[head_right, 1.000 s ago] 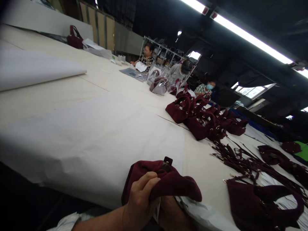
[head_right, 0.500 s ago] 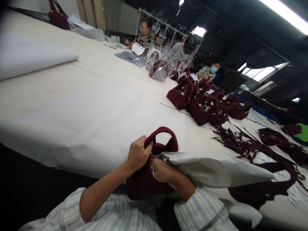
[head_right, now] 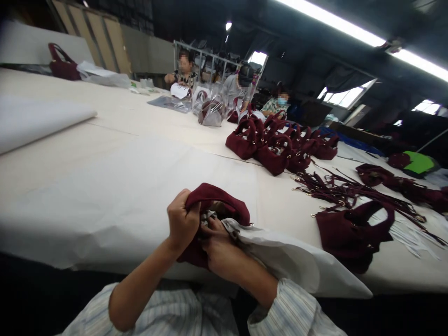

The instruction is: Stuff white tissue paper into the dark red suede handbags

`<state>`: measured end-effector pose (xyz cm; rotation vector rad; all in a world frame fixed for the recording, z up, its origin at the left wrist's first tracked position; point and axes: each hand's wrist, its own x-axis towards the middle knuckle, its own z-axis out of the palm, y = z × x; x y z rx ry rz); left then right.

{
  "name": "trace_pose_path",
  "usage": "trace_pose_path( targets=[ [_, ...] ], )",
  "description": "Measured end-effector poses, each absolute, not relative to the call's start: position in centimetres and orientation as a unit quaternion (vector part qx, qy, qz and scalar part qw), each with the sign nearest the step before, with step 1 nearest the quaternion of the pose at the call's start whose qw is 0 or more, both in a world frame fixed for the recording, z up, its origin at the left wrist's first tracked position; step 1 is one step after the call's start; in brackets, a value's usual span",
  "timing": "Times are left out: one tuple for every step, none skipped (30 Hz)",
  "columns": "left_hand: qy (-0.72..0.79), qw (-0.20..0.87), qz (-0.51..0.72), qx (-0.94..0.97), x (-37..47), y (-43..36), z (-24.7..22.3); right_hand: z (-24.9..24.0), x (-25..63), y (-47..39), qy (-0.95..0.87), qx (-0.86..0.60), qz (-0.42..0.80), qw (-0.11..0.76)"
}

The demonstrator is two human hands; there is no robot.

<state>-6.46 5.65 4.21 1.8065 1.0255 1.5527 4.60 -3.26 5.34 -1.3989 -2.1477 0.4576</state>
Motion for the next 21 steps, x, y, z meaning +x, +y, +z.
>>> trace_pose_path(
  targets=[
    [0.381, 0.243, 0.596, 0.664, -6.8, 6.0, 4.6, 5.7, 4.5, -4.0, -0.787, -0.529, 0.143, 0.285],
    [0.387, 0.212, 0.618, 0.651, -7.2, 6.6, 5.0, 5.9, 4.3, -5.0, -0.772, -0.536, 0.117, 0.321],
    [0.402, 0.183, 0.640, 0.629, -7.8, 7.3, 5.4, 5.8, 4.2, -6.1, -0.751, -0.537, 0.099, 0.371],
    [0.422, 0.159, 0.662, 0.598, -8.5, 8.0, 5.9, 5.3, 4.0, -7.3, -0.724, -0.537, 0.095, 0.423],
    [0.445, 0.144, 0.681, 0.563, -9.1, 8.7, 6.3, 4.4, 3.9, -8.5, -0.694, -0.542, 0.110, 0.460],
    [0.466, 0.139, 0.696, 0.528, -9.6, 9.2, 6.7, 3.1, 3.8, -9.3, -0.661, -0.558, 0.145, 0.481],
    [0.480, 0.147, 0.708, 0.496, -9.8, 9.5, 7.0, 1.7, 3.8, -9.7, -0.619, -0.583, 0.196, 0.488],
    [0.487, 0.171, 0.714, 0.473, -9.9, 9.5, 7.2, 0.3, 4.0, -9.7, -0.570, -0.610, 0.254, 0.488],
    [0.488, 0.213, 0.713, 0.456, -9.7, 9.2, 7.2, -0.9, 4.3, -9.2, -0.517, -0.628, 0.307, 0.494],
    [0.483, 0.274, 0.703, 0.444, -9.3, 8.5, 7.0, -1.7, 4.8, -8.3, -0.464, -0.631, 0.352, 0.512],
    [0.474, 0.348, 0.681, 0.437, -8.6, 7.5, 6.6, -2.1, 5.4, -7.2, -0.417, -0.618, 0.385, 0.543],
    [0.462, 0.423, 0.648, 0.434, -7.9, 6.1, 5.9, -1.9, 6.2, -5.9, -0.384, -0.591, 0.408, 0.580],
    [0.449, 0.493, 0.606, 0.435, -7.0, 4.6, 5.1, -1.3, 7.1, -4.6, -0.365, -0.558, 0.422, 0.615],
    [0.437, 0.548, 0.557, 0.446, -6.1, 2.8, 4.1, -0.5, 8.2, -3.3, -0.355, -0.524, 0.432, 0.643],
    [0.427, 0.588, 0.509, 0.462, -5.3, 1.1, 3.1, 0.6, 9.2, -2.2, -0.350, -0.494, 0.438, 0.664],
    [0.415, 0.620, 0.459, 0.483, -4.5, -0.6, 2.2, 1.6, 10.2, -1.2, -0.350, -0.474, 0.444, 0.676],
    [0.395, 0.645, 0.413, 0.508, -3.9, -2.1, 1.5, 2.6, 11.2, -0.3, -0.352, -0.464, 0.451, 0.676],
    [0.363, 0.665, 0.376, 0.533, -3.4, -3.3, 1.0, 3.4, 11.9, 0.6, -0.353, -0.465, 0.458, 0.670],
    [0.319, 0.683, 0.347, 0.558, -3.2, -4.1, 0.7, 4.0, 12.5, 1.4, -0.356, -0.475, 0.464, 0.657],
    [0.268, 0.698, 0.324, 0.580, -3.2, -4.4, 0.8, 4.5, 12.9, 2.1, -0.365, -0.483, 0.471, 0.641],
    [0.224, 0.706, 0.305, 0.599, -3.6, -4.3, 1.1, 5.0, 13.1, 2.7, -0.381, -0.485, 0.478, 0.625]
  ],
)
